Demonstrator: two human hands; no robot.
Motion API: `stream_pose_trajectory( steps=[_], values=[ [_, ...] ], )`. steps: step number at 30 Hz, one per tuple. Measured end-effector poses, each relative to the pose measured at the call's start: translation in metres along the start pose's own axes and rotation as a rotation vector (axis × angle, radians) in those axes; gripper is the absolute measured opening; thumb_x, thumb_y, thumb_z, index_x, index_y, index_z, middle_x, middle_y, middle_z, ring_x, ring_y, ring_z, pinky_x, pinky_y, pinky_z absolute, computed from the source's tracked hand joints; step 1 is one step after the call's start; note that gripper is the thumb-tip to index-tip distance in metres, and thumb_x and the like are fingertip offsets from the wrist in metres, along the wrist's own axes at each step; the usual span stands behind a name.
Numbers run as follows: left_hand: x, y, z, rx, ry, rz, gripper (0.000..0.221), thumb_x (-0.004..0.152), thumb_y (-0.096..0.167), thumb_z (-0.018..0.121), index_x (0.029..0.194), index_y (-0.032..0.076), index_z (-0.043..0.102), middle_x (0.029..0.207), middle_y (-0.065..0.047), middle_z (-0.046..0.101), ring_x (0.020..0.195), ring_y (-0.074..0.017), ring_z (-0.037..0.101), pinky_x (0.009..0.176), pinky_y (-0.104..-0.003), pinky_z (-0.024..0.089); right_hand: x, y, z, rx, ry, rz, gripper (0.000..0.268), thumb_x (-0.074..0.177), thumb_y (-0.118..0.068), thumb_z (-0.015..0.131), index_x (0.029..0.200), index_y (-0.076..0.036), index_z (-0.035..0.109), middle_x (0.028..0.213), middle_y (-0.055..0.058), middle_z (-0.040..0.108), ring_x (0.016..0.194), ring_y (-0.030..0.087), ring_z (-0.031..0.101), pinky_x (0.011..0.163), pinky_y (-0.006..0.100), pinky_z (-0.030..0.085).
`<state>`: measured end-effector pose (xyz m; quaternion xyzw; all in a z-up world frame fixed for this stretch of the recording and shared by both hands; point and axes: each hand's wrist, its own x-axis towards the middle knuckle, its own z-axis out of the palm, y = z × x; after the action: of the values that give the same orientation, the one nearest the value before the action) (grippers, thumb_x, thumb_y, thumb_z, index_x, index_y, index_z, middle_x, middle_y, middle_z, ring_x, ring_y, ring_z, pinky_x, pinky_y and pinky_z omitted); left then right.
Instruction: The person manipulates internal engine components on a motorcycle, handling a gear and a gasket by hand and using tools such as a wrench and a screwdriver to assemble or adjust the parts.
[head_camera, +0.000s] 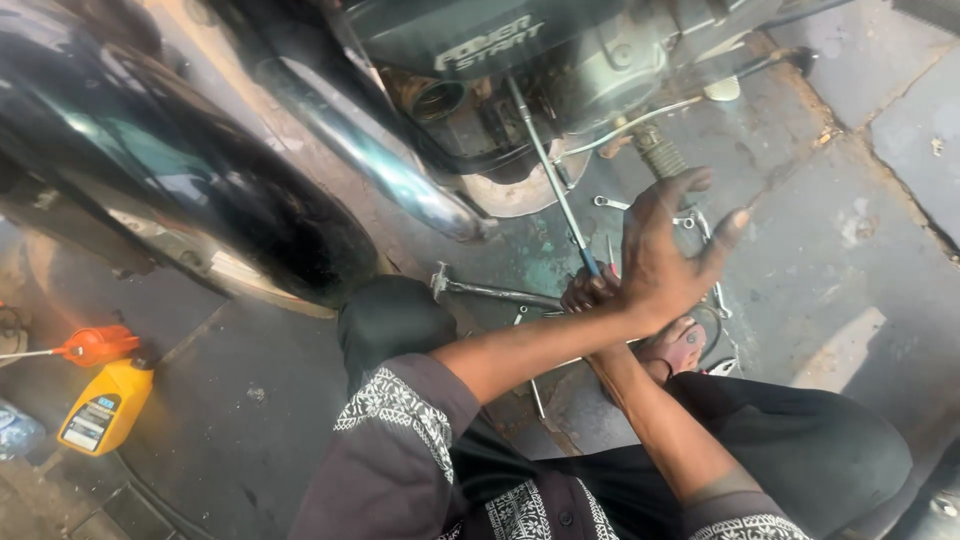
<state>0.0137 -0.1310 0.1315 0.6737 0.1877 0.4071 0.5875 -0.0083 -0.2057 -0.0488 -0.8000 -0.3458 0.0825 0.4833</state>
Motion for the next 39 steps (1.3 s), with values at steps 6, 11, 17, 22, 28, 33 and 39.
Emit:
stream_pose_trajectory(
  steps=[6,11,17,22,28,33,39],
  values=[
    [-0.009,-0.005,-0.027,0.162,-0.039,0.041,0.049,0.101,0.038,0.067,0.139,0.008,0.056,0.116,-0.009,0.063,0.11,-0.0249,0.06,0.104,-0.043,0.043,0.021,-0.024,-0.013,0.044,0.081,-0.055,0.039,0.101,-0.031,0.053,0.13,-0.004,0.057,0.118,0.017,0.059,0.109,0.031,0.058,0.098,0.041,0.045],
    [-0.064,-0.053,-0.068,0.197,0.035,-0.153,0.071,0.102,0.05,0.062,0.144,-0.002,0.04,0.133,-0.023,0.047,0.124,-0.0291,0.047,0.106,-0.046,0.039,0.032,-0.051,-0.033,0.054,0.177,-0.062,0.039,0.111,-0.025,0.046,0.143,-0.004,0.056,0.132,0.018,0.06,0.122,0.031,0.058,0.108,0.041,0.046],
    [-0.115,-0.176,-0.094,-0.373,-0.577,-0.663,0.07,0.115,0.055,0.034,0.083,-0.002,0.06,0.068,-0.005,0.057,0.061,-0.0177,0.055,0.055,-0.034,0.043,0.04,-0.12,-0.05,-0.135,0.296,-0.186,0.076,0.096,-0.045,0.067,0.144,0.008,0.04,0.135,0.027,0.046,0.123,0.035,0.047,0.106,0.047,0.038],
    [-0.105,-0.193,-0.093,-0.305,-0.675,-0.448,0.055,0.108,0.052,0.046,0.087,0.003,0.061,0.07,-0.002,0.056,0.064,-0.0102,0.051,0.055,-0.031,0.041,0.047,-0.195,-0.118,-0.87,-0.064,-0.768,0.074,0.073,-0.047,0.074,0.135,-0.008,0.062,0.13,0.013,0.064,0.13,0.032,0.053,0.11,0.058,0.03],
    [-0.081,-0.158,-0.099,-0.271,-0.707,-0.605,0.063,0.103,0.054,0.048,0.067,0.005,0.062,0.06,-0.002,0.059,0.055,-0.0105,0.056,0.054,-0.028,0.044,0.074,-0.177,-0.106,-1.521,-0.643,-0.759,0.012,0.083,-0.029,0.071,0.084,-0.017,0.071,0.078,0.001,0.068,0.089,0.026,0.064,0.081,0.043,0.045],
    [-0.08,-0.135,-0.088,-0.527,-0.71,-0.69,0.057,0.098,0.059,0.061,0.073,0.007,0.063,0.065,0.0,0.057,0.06,-0.0116,0.051,0.057,-0.03,0.04,0.082,-0.125,-0.121,-1.398,-0.238,-1.077,0.011,0.071,-0.024,0.069,0.066,-0.017,0.062,0.063,-0.006,0.054,0.067,0.015,0.056,0.062,0.032,0.039],
    [-0.062,-0.056,-0.102,0.091,-0.617,-0.758,0.067,0.099,0.064,0.055,0.069,0.004,0.065,0.055,0.001,0.05,0.054,-0.0097,0.049,0.052,-0.027,0.037,0.084,-0.112,-0.122,-0.898,-0.058,-0.936,0.017,0.061,-0.026,0.07,0.063,-0.015,0.057,0.063,-0.001,0.052,0.065,0.019,0.055,0.061,0.036,0.041]
  ],
)
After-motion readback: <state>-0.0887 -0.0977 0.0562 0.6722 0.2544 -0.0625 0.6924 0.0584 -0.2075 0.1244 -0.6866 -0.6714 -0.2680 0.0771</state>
